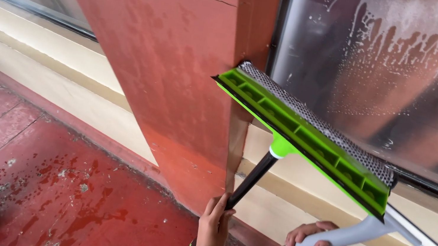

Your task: Cleaning a glass window and an outdoor table using a squeegee and a scrubber tool.

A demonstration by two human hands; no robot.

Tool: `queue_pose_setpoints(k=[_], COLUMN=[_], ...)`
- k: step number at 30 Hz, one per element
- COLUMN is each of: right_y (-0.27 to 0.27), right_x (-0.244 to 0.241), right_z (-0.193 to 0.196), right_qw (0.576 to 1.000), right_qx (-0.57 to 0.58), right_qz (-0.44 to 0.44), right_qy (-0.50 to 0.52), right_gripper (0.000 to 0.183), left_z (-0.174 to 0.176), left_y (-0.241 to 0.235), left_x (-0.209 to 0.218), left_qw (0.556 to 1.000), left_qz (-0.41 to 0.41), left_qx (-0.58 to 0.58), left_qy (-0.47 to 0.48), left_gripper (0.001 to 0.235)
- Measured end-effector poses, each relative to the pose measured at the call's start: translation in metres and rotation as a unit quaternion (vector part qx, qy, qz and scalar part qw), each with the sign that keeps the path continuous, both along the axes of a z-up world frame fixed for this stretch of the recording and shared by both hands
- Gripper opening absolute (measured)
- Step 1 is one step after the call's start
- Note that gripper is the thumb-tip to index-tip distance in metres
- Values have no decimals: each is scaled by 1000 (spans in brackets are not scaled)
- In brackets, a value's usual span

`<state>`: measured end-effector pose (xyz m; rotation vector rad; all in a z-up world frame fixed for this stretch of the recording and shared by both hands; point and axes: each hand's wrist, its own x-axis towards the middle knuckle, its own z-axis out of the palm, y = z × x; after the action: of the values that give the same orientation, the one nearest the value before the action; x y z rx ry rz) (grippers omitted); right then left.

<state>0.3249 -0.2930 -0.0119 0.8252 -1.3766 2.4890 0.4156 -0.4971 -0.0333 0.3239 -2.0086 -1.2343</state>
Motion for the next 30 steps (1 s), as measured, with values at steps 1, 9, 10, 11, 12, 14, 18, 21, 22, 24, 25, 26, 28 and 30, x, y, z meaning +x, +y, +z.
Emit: queue_pose_setpoints(k=[1, 9, 10, 11, 12, 14, 18, 21, 22, 24, 25, 26, 28, 30], right_y=[0, -1, -1, -2, -3, -6, -7, -8, -7, -7, -8, -9, -9, -10], right_x=[3, 21, 20, 20, 21, 24, 28, 29, 29, 27, 27, 26, 29, 28], right_z=[-6, -40, -45, -51, -49, -46, -49, -57, -60, -59, -58, -56, -52, -48], right_qw=[1000, 999, 999, 998, 998, 997, 995, 992, 991, 989, 988, 987, 985, 984], right_qx=[-8, -18, -9, 0, -1, 38, 61, 79, 95, 111, 124, 136, 146, 156], right_qz=[5, 15, 23, 33, 32, 58, 80, 96, 95, 94, 91, 88, 86, 84], right_qy=[1, 42, 45, 47, 47, 35, 30, 15, 11, 9, 9, 9, 1, -3], right_gripper=[46, 44, 43, 41, 41, 38, 37, 39, 40, 41, 41, 42, 42, 42], left_z=[-4, -50, -59, -69, -78, -96, -66, -45, -48, -52, -54, -57, -41, -29], left_y=[-1, 10, 11, 11, 2, -14, -59, -83, -88, -94, -94, -95, -89, -84], left_x=[5, 38, 39, 42, 36, 28, 5, -4, -7, -12, -12, -12, -7, -3], left_qw=[1000, 999, 999, 999, 999, 996, 990, 982, 981, 980, 979, 977, 977, 975], left_qz=[9, 32, 36, 42, 41, 90, 133, 170, 173, 175, 168, 161, 154, 147], left_qx=[-15, 1, 12, 23, 22, 15, 42, 72, 84, 96, 116, 137, 146, 154], left_qy=[-6, -16, 4, 25, 24, -2, -10, -41, -23, -2, -5, -9, -39, -64], left_gripper=[41, 38, 39, 40, 40, 40, 39, 40, 39, 37, 37, 36, 39, 41])
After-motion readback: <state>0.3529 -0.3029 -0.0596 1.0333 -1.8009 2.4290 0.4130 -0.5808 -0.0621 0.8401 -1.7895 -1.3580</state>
